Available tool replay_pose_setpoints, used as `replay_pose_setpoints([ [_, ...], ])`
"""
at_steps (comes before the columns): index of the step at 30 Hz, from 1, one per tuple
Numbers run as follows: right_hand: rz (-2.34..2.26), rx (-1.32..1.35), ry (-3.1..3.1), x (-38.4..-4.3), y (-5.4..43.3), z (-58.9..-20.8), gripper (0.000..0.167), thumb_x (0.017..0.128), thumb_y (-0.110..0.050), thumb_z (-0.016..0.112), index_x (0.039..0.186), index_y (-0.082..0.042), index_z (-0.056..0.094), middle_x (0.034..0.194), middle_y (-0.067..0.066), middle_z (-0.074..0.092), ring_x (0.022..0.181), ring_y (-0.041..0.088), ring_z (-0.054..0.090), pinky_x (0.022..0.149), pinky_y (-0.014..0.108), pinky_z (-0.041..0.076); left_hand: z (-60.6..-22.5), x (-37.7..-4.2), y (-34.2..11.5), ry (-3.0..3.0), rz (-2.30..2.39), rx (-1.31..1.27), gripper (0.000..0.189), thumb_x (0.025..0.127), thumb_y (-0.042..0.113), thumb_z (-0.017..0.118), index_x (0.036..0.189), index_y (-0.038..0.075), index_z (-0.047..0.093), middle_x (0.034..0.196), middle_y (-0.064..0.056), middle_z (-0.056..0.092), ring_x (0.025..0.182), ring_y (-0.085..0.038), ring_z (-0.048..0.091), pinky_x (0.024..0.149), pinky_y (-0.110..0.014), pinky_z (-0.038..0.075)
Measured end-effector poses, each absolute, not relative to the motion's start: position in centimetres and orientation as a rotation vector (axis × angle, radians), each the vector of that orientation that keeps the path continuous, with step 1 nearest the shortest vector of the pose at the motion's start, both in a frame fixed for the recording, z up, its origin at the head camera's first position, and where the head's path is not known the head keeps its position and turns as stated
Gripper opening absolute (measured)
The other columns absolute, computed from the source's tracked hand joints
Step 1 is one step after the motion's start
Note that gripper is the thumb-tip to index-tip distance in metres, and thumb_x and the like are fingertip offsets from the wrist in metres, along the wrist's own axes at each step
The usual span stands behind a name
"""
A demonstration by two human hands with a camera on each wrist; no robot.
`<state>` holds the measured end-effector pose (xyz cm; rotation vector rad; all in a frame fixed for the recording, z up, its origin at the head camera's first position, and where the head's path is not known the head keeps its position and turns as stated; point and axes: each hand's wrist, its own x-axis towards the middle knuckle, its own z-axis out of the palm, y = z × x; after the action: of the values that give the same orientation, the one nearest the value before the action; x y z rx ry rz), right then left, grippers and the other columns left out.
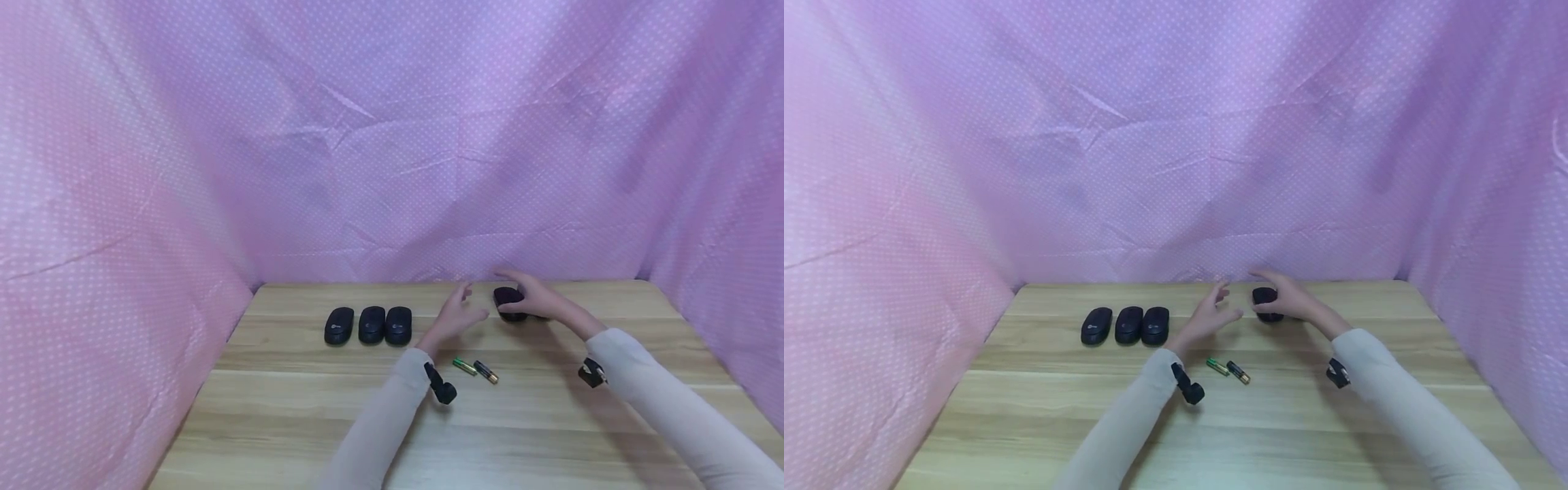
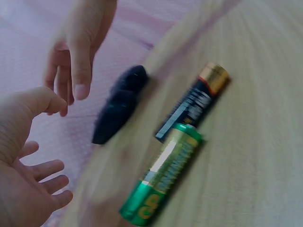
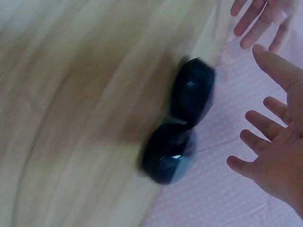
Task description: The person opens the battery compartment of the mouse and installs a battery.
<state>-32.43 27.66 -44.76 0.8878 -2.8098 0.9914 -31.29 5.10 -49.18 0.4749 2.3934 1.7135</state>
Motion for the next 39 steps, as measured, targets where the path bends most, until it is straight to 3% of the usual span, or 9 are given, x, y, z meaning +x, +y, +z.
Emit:
replay_pose_setpoints([
  [11, 0.912, 0.849, -2.961, -33.1, 29.9, -46.2, 0.097, 0.067, -0.015, 0.094, 0.145, 0.013, 0.044, 0.146, 0.038, 0.046, 0.133, 0.057, 0.044, 0.111, 0.07, 0.036, -50.3, -31.0, 6.7, 2.352, 1.592, 0.456, 0.085, 0.089, 0.027, 0.078, 0.159, 0.014, 0.033, 0.159, -0.015, 0.044, 0.147, -0.027, 0.042, 0.122, -0.042, 0.035],
  [21, 0.841, 0.873, -3.035, -33.4, 30.5, -46.6, 0.092, 0.064, -0.011, 0.093, 0.143, 0.009, 0.049, 0.141, 0.041, 0.047, 0.125, 0.058, 0.049, 0.105, 0.072, 0.04, -50.6, -32.2, 8.2, 2.49, 1.431, 0.534, 0.078, 0.088, 0.02, 0.075, 0.156, 0.009, 0.039, 0.153, -0.014, 0.051, 0.143, -0.024, 0.048, 0.119, -0.029, 0.038],
  [25, 0.846, 0.877, -3.006, -33.6, 30.4, -47.2, 0.09, 0.064, -0.013, 0.093, 0.141, 0.008, 0.052, 0.138, 0.038, 0.053, 0.124, 0.055, 0.052, 0.105, 0.07, 0.041, -50.5, -32.0, 8.4, 2.536, 1.372, 0.518, 0.078, 0.086, 0.021, 0.075, 0.156, 0.013, 0.041, 0.153, -0.014, 0.051, 0.143, -0.026, 0.046, 0.12, -0.032, 0.037],
  [31, 0.852, 0.832, -2.978, -33.4, 30.2, -47.6, 0.088, 0.065, -0.018, 0.094, 0.14, 0.007, 0.054, 0.138, 0.036, 0.054, 0.125, 0.056, 0.05, 0.106, 0.071, 0.04, -50.5, -31.5, 8.8, 2.577, 1.301, 0.4, 0.078, 0.085, 0.025, 0.076, 0.156, 0.026, 0.043, 0.163, -0.011, 0.039, 0.154, -0.028, 0.028, 0.123, -0.047, 0.033],
  [35, 0.841, 0.776, -2.995, -33.0, 30.1, -47.6, 0.087, 0.067, -0.02, 0.094, 0.141, 0.004, 0.055, 0.144, 0.039, 0.048, 0.131, 0.061, 0.044, 0.108, 0.074, 0.036, -50.6, -31.3, 9.1, 2.599, 1.264, 0.389, 0.078, 0.086, 0.025, 0.077, 0.156, 0.027, 0.043, 0.166, -0.014, 0.032, 0.155, -0.031, 0.026, 0.122, -0.049, 0.034],
  [39, 0.822, 0.757, -3.014, -32.5, 29.9, -47.6, 0.087, 0.066, -0.023, 0.095, 0.14, 0.003, 0.056, 0.146, 0.042, 0.044, 0.133, 0.063, 0.04, 0.108, 0.076, 0.034, -50.6, -31.3, 9.1, 2.603, 1.257, 0.412, 0.078, 0.086, 0.024, 0.078, 0.156, 0.024, 0.043, 0.165, -0.013, 0.034, 0.155, -0.03, 0.027, 0.123, -0.049, 0.033],
])
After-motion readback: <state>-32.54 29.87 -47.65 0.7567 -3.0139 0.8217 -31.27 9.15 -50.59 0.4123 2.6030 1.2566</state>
